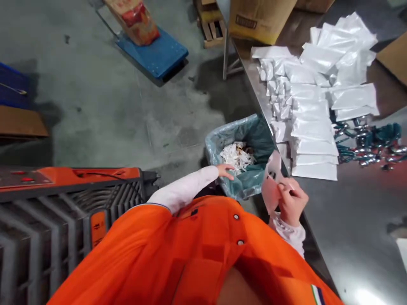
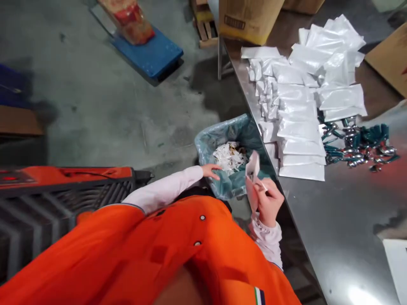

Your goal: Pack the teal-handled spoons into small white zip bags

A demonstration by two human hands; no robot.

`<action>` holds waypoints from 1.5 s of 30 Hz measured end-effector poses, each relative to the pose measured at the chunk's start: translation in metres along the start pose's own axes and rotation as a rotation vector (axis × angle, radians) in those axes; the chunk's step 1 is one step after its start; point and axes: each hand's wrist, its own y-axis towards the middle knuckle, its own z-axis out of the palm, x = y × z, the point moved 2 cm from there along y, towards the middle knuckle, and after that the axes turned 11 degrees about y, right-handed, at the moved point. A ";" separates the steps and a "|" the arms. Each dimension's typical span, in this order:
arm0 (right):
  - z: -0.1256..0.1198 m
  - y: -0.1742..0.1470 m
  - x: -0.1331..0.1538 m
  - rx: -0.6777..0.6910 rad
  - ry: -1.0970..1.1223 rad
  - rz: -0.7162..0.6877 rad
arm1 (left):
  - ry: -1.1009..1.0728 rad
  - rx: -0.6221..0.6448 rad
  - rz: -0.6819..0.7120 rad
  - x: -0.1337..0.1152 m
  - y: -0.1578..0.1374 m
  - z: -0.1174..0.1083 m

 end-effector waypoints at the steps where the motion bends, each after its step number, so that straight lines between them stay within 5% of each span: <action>1: 0.016 0.007 0.001 0.070 0.023 0.004 | -0.082 0.072 0.089 -0.004 -0.003 -0.011; 6: 0.104 0.046 0.010 0.329 0.204 -0.044 | -0.398 0.068 0.592 -0.041 -0.026 -0.090; 15: 0.279 0.131 0.040 0.080 0.181 -0.220 | -0.024 -0.314 0.849 -0.084 -0.052 -0.306; 21: 0.369 0.198 0.067 0.198 0.087 -0.152 | 0.075 -0.343 0.890 -0.113 -0.048 -0.455; 25: 0.400 0.239 0.087 0.218 0.060 -0.165 | 0.077 -0.278 0.946 -0.139 -0.037 -0.522; 30: 0.405 0.285 0.101 0.241 0.059 -0.283 | 0.027 -0.135 1.007 -0.177 -0.003 -0.563; 36: 0.390 0.345 0.089 0.264 0.053 -0.423 | 0.211 0.024 1.207 -0.242 0.046 -0.581; 41: 0.386 0.392 0.082 -0.016 0.204 -0.399 | 0.250 -0.193 1.428 -0.294 0.076 -0.582; 45: 0.379 0.423 0.093 -0.120 0.196 -0.487 | 0.220 -0.009 1.413 -0.330 0.112 -0.572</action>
